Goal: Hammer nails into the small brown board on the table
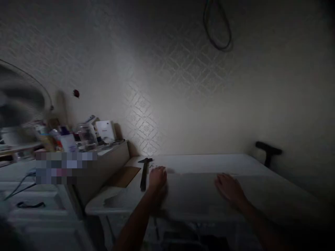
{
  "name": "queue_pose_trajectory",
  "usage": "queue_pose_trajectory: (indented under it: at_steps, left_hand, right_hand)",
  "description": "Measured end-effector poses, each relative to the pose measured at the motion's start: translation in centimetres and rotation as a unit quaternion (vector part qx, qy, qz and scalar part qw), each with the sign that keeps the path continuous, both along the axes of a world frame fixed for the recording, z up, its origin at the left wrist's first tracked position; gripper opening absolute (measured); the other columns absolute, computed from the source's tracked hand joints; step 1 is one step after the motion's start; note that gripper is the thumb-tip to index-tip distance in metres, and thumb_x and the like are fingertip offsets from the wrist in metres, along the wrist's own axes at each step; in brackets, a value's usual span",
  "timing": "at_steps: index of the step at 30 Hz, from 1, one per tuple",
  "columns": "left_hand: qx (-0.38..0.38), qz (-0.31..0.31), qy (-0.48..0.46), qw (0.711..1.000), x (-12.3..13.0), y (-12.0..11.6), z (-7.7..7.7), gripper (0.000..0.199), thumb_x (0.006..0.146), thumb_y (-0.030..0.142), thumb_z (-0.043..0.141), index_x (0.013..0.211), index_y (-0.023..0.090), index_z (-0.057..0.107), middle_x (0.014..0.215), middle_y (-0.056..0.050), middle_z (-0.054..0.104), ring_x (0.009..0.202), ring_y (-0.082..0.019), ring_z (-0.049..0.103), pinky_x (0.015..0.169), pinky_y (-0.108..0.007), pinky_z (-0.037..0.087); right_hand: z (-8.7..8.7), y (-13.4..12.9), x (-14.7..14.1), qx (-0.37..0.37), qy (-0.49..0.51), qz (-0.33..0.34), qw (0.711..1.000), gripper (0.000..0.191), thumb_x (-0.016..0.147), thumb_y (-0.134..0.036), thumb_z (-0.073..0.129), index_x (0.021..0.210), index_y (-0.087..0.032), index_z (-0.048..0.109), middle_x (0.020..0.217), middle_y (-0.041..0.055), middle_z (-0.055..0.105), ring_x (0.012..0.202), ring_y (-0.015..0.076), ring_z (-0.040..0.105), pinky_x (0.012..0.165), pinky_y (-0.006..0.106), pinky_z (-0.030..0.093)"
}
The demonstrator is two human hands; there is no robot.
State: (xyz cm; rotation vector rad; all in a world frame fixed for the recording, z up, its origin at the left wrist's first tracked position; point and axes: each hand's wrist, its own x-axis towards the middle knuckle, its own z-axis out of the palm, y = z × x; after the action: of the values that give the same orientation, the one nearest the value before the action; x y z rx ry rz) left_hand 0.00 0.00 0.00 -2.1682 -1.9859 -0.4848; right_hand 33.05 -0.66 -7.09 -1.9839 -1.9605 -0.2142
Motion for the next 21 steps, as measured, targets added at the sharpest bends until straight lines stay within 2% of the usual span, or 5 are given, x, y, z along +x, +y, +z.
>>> queue_pose_trajectory:
  at_steps: [4, 9, 12, 17, 21]
  left_hand:
    - [0.015, 0.118, 0.037, 0.992, -6.7, -0.5, 2.0, 0.037, 0.091, 0.022, 0.036, 0.12, 0.017, 0.058, 0.119, -0.012, 0.062, 0.107, -0.024, 0.058, 0.094, -0.037, 0.042]
    - [-0.087, 0.172, 0.068, 0.979, -13.3, -2.6, 1.1, 0.04, 0.088, 0.033, 0.045, 0.127, 0.025, 0.051, 0.131, -0.012, 0.053, 0.12, -0.03, 0.048, 0.091, -0.046, 0.044]
    - [-0.083, 0.18, 0.073, 0.977, -14.5, -3.4, 0.7, 0.036, 0.088, 0.029, 0.043, 0.121, 0.021, 0.056, 0.122, -0.014, 0.059, 0.112, -0.032, 0.055, 0.088, -0.047, 0.045]
    - [-0.077, 0.094, 0.089, 0.989, -14.1, -2.8, 0.6, 0.037, 0.087, 0.02, 0.043, 0.122, 0.023, 0.056, 0.121, -0.01, 0.061, 0.11, -0.026, 0.058, 0.091, -0.039, 0.044]
    - [-0.07, 0.061, 0.097, 0.991, -14.3, -2.3, -0.4, 0.048, 0.084, 0.011, 0.044, 0.13, 0.021, 0.049, 0.126, -0.011, 0.058, 0.112, -0.025, 0.056, 0.093, -0.035, 0.043]
  right_hand:
    - [-0.6, 0.4, 0.4, 0.007, 0.002, 0.0, 1.0, 0.044, 0.089, -0.036, 0.034, 0.12, -0.015, 0.058, 0.128, 0.0144, 0.056, 0.121, 0.0282, 0.047, 0.1, 0.044, 0.033]
    - [-1.3, 1.0, 1.2, 0.014, 0.014, 0.028, 0.999, 0.044, 0.088, -0.038, 0.034, 0.112, -0.015, 0.062, 0.122, 0.0144, 0.06, 0.115, 0.0288, 0.051, 0.098, 0.044, 0.036]
    - [-2.1, 1.5, 1.7, 0.025, 0.025, 0.028, 0.999, 0.045, 0.086, -0.038, 0.034, 0.112, -0.016, 0.063, 0.123, 0.0144, 0.06, 0.117, 0.0298, 0.051, 0.097, 0.045, 0.037]
    - [-3.1, 2.3, 2.6, 0.035, 0.031, 0.037, 0.998, 0.047, 0.085, -0.042, 0.033, 0.109, -0.017, 0.065, 0.123, 0.0151, 0.06, 0.118, 0.0299, 0.051, 0.098, 0.045, 0.038]
    - [-3.0, 2.3, 2.8, 0.041, 0.026, 0.055, 0.997, 0.049, 0.084, -0.041, 0.031, 0.107, -0.018, 0.067, 0.12, 0.0158, 0.062, 0.116, 0.0292, 0.054, 0.1, 0.044, 0.038]
